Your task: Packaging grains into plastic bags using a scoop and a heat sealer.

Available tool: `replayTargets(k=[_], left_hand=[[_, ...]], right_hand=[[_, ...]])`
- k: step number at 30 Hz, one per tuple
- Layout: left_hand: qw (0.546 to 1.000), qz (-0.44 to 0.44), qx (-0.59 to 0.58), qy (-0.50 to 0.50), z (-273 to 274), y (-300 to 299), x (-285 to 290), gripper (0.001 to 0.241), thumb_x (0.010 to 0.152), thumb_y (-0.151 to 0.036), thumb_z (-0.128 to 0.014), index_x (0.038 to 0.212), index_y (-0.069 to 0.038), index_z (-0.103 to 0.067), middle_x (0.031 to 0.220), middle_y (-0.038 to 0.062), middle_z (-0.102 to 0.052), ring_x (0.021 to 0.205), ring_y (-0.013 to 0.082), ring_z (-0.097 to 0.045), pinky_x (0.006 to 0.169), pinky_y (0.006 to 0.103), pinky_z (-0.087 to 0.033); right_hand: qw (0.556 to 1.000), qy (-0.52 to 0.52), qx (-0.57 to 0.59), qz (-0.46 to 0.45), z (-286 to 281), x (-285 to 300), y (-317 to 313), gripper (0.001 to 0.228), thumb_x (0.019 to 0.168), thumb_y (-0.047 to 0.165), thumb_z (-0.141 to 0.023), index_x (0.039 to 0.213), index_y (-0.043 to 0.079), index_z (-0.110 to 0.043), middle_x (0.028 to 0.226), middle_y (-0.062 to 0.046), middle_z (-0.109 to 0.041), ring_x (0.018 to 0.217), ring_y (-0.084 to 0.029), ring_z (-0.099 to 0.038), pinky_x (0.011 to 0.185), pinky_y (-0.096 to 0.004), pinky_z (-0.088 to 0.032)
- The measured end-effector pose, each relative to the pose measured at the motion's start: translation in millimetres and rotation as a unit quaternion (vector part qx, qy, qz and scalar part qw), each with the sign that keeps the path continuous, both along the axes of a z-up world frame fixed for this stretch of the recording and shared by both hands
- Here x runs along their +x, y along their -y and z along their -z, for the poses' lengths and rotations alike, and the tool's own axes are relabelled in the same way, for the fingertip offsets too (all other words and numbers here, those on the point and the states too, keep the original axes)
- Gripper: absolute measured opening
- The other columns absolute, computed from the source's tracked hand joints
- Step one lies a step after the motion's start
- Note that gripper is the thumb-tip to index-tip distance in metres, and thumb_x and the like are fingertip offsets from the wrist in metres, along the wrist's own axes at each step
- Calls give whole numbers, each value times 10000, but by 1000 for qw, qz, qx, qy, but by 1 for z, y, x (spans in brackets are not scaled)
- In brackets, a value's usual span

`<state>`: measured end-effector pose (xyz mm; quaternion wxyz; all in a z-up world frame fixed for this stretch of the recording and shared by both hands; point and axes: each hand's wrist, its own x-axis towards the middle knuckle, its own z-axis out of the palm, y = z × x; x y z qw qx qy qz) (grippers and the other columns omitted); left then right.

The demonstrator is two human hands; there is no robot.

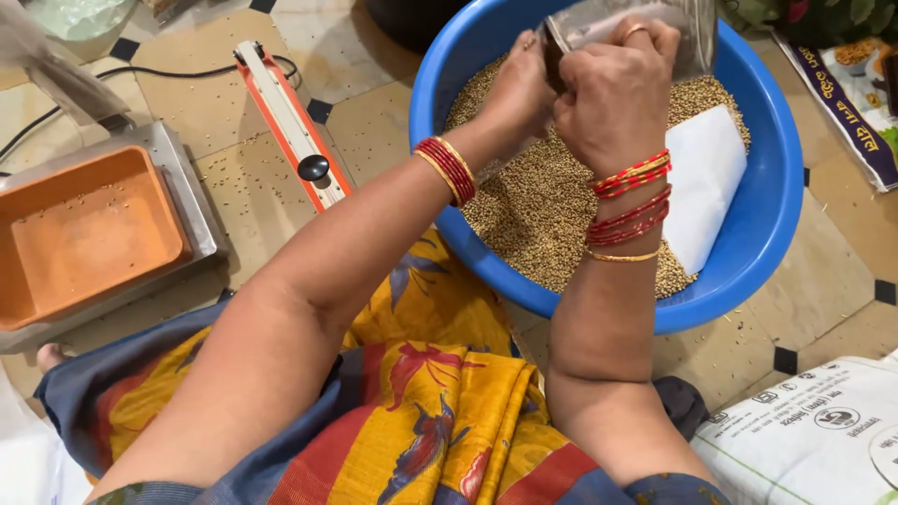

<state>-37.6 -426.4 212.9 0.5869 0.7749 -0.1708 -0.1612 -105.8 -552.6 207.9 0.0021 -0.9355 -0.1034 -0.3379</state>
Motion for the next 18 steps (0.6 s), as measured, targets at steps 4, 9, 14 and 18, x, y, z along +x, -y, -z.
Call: replayTargets(k=[4, 9, 14, 18], left_hand=[[992, -1, 34, 118, 68, 10, 59, 564, 796, 78, -672, 1325, 129, -483, 1332, 171, -547, 955, 297, -743, 552, 279, -620], [999, -1, -15, 40, 26, -11, 45, 680, 821, 138, -474, 1470, 103, -275, 1603, 173, -269, 744, 287, -773, 547, 294, -632], [999, 13, -31, 3, 2, -39, 33, 843, 828, 124, -473, 1588, -35, -144, 1600, 220, -228, 707, 307, -737, 551, 296, -636], [998, 22, -49, 21, 47, -70, 50, 751, 852, 118, -497, 1567, 18, -290, 1494, 262, -527, 800, 264, -788, 594, 307, -633]], right_hand=[[999, 38, -24, -28, -4, 5, 6, 106, 748, 35, -679, 795, 124, -710, 831, -38, -699, 972, -275, -618, 1151, -427, -368], [989, 125, 10, 81, 19, 25, 42, 90, 780, 19, -652, 763, 103, -679, 823, -52, -686, 995, -263, -629, 1159, -507, -313], [956, -126, -35, 261, 140, 83, 80, 108, 776, 190, -691, 843, 193, -776, 901, -140, -718, 923, -336, -660, 948, -499, -398], [861, -478, 38, 168, 157, 91, 30, 349, 727, 318, -863, 1071, 282, -816, 1027, -118, -756, 968, -303, -702, 936, -402, -505]])
